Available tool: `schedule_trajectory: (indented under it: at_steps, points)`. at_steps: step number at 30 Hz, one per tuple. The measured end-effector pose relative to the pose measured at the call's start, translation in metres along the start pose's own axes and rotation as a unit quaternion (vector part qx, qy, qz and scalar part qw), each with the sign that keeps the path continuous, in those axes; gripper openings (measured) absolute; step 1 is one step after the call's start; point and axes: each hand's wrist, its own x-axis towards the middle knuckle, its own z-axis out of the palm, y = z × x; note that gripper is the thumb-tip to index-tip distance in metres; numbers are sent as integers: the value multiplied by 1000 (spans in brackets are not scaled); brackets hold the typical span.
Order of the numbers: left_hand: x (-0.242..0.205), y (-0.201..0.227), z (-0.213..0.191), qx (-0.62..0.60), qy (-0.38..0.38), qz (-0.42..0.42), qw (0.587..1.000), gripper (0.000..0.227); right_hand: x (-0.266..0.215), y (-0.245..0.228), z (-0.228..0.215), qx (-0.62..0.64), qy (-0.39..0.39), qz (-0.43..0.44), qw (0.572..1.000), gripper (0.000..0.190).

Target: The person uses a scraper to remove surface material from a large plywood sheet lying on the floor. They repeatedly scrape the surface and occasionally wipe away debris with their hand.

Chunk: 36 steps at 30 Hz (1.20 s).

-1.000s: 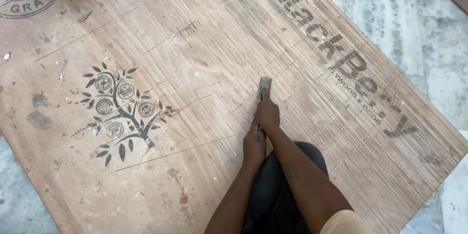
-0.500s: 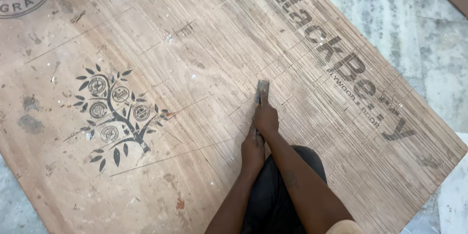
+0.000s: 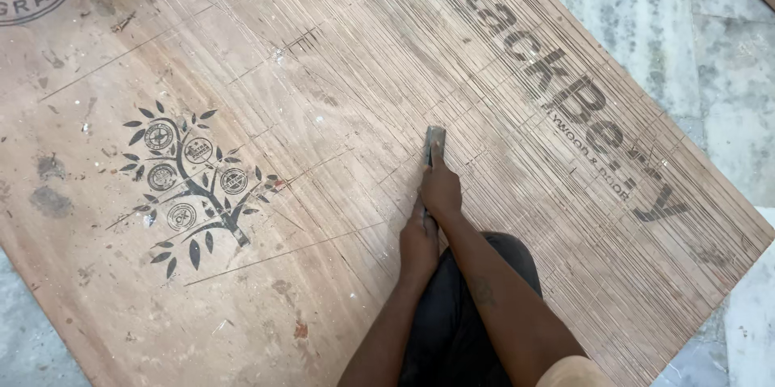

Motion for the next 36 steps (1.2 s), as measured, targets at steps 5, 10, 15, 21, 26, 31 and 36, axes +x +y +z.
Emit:
schedule_trajectory:
  at_steps: [5,10,15,21,26,31,36]
  points:
    - [13,-3,2,-1,14,45,999,54,13,-1,1,-10,30,-17,999,63]
    - [25,-26,7,11,101,313,944,53,17,-4,-2,-30,20,-23,999,67]
    - [23,-20,-3,-59,22,113,992,56,3,-19,-2,13,42,-64,997,65]
    - [-3,-4,-26,-171,60,9,983,57,3,-18,8,-8,80,-230,970,52]
    - [-20,-25,-44,-132,112,49,984,56,44,-1,-2,22,225,-138,964,35]
    - [-25,-44,-54,-96,120,39,987,54,66,-8,-15,7,204,-54,977,29]
    - [-26,-44,-55,-94,123,10,988,54,66,-15,-11,-11,239,-41,970,20]
